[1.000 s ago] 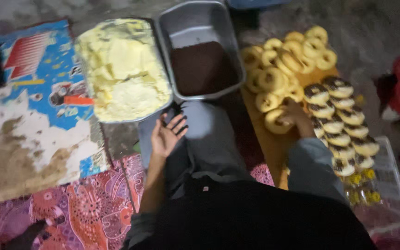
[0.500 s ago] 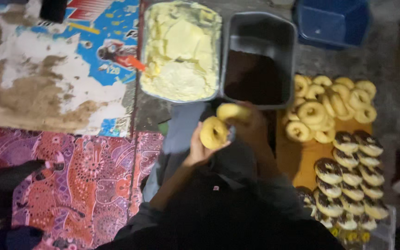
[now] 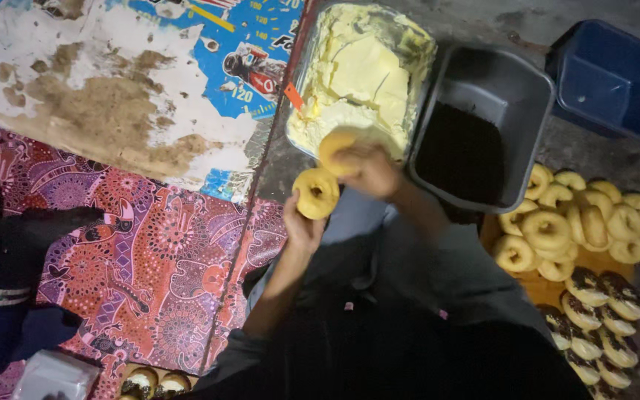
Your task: The person repeatedly picks up plain donuts, dips them into a tray of yellow cream, then into a tray of chocolate sprinkles, and places them on a wooden board. The process is repeated for multiple donuts throughout the clip.
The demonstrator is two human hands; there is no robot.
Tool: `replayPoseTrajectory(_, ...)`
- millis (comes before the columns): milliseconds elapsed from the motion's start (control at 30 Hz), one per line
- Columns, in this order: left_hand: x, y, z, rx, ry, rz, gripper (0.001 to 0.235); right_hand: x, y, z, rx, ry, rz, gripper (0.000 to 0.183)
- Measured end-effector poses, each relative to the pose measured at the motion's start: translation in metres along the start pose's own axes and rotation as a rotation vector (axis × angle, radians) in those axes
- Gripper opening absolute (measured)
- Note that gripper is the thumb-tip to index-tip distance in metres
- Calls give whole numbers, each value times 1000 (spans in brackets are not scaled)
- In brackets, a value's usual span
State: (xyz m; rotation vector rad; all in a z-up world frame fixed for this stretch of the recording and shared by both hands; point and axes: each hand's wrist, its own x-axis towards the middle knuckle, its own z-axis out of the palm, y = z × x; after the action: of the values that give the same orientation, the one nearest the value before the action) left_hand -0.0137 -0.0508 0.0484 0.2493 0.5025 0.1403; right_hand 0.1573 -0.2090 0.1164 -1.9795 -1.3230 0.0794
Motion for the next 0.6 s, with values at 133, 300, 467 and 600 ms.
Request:
replayPoseTrajectory(133, 0, 3, 3, -70, -20, -10, 54, -3, 17, -12, -251, -16, 233, 40)
replayPoseTrajectory(300, 17, -3, 3, -30, -62, -29, 61, -14, -33, 23, 144, 52, -136, 44)
replayPoseTrajectory(467, 23, -6, -5, -29, -86, -4, 49, 3, -11, 17, -188, 142, 228, 40)
replayPoseTrajectory(600, 13, 0, -6, -59, -57, -6, 50, 7, -3, 9, -167, 228, 272, 35)
